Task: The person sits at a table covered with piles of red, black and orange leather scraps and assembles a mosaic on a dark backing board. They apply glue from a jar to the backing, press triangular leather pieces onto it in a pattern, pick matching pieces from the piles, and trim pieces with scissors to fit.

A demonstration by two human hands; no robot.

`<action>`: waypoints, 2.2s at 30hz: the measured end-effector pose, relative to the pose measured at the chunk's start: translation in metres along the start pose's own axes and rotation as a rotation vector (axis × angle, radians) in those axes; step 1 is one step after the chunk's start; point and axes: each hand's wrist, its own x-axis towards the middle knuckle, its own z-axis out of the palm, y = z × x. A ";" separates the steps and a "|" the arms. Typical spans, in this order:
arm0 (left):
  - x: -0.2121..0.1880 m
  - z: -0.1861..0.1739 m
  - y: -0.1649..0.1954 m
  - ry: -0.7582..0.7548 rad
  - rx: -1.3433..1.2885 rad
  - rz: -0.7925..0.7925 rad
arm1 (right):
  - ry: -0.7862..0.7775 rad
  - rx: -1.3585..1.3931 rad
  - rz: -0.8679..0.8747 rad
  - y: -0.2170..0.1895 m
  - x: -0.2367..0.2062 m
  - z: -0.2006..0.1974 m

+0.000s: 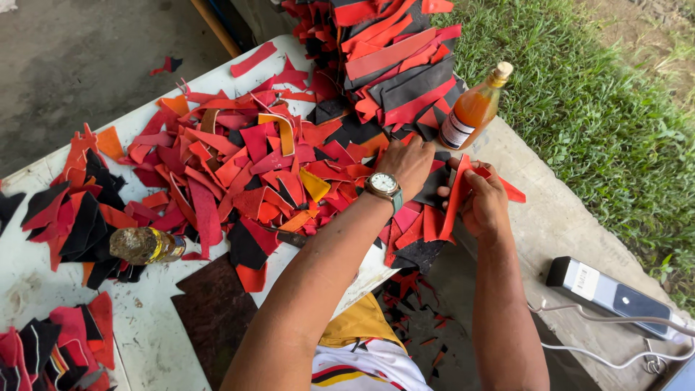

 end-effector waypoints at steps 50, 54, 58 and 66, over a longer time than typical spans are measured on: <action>-0.121 -0.143 -0.115 0.702 -1.659 -0.460 | -0.158 -0.688 -0.165 0.035 0.015 0.109; -0.177 -0.168 -0.100 0.682 -1.700 -0.458 | -0.193 -0.219 -0.065 0.036 0.041 0.095; -0.239 -0.160 -0.090 0.680 -1.715 -0.553 | -0.347 0.166 -0.063 0.002 0.037 0.071; -0.332 -0.110 -0.083 0.498 -1.723 -0.633 | -0.681 -0.268 0.171 0.003 -0.096 0.138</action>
